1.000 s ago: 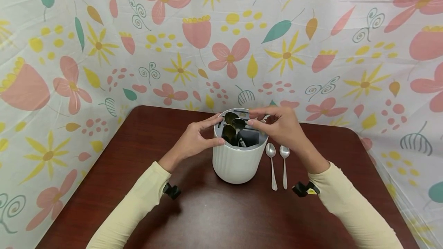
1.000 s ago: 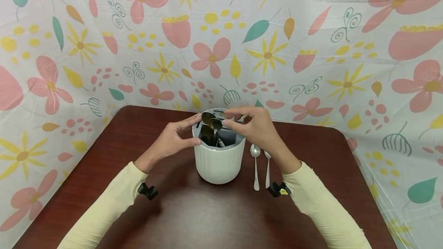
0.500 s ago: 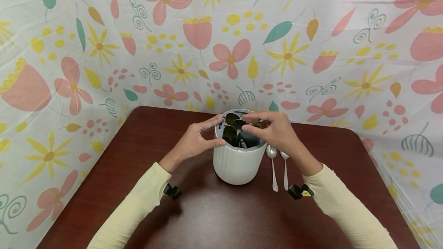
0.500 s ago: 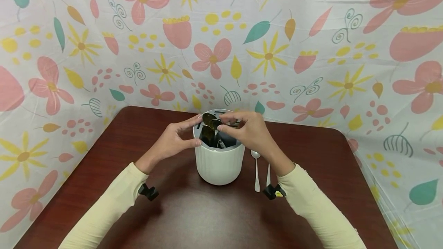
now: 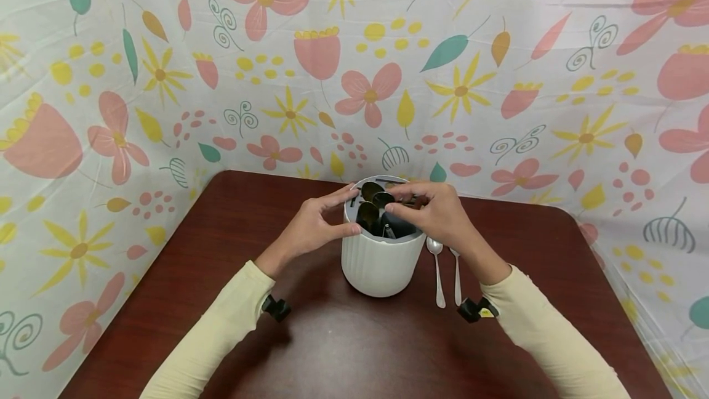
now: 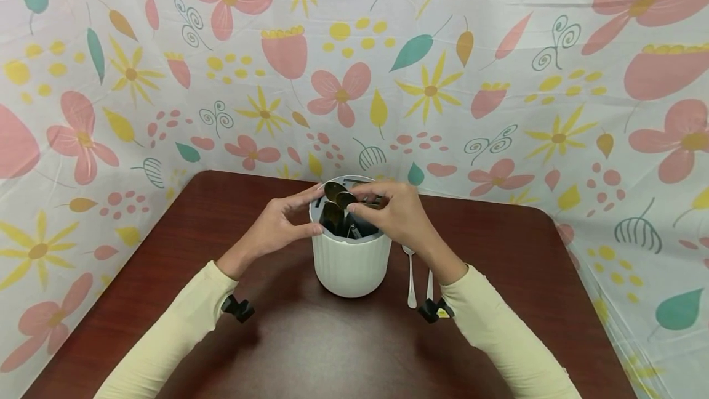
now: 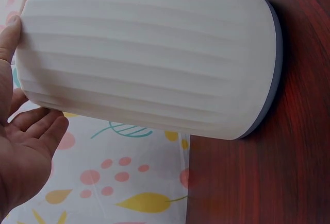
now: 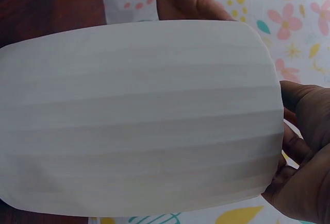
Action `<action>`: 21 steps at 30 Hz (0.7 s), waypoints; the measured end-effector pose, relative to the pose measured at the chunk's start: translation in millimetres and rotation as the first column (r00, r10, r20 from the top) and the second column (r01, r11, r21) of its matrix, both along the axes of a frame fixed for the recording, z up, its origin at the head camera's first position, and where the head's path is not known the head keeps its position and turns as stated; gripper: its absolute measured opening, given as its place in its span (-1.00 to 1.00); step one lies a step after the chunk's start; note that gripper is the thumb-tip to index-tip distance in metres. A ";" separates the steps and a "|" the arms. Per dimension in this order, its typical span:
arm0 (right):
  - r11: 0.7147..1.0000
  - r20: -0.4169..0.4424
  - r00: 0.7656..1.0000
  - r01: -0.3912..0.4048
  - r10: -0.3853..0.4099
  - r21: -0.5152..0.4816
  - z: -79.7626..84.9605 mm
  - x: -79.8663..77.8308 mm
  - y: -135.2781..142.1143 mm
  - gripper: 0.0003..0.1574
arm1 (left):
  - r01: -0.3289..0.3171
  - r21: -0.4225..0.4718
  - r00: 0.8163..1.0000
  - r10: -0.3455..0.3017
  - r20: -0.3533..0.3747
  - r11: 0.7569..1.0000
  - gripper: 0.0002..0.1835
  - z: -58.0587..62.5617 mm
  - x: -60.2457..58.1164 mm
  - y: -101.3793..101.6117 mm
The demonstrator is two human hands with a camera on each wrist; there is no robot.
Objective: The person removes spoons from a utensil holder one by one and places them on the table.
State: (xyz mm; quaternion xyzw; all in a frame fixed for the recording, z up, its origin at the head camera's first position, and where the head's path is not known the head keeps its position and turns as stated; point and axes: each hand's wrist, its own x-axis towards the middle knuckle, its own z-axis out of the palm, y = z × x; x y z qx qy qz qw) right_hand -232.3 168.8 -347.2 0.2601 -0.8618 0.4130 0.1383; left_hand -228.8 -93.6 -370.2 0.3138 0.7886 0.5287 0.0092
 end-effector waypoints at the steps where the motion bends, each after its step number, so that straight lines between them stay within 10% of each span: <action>1: 1.000 -0.003 1.000 0.002 -0.002 0.001 -0.4 -0.2 0.0 -0.72 | 0.001 0.001 1.000 -0.001 0.000 1.000 -0.29 0.2 0.2 0.0; 21: 0.997 -0.017 0.999 0.043 -0.044 -0.060 -5.0 -2.0 -5.8 -0.88 | -0.006 -0.010 1.000 0.006 -0.020 1.000 -0.28 2.2 2.8 0.3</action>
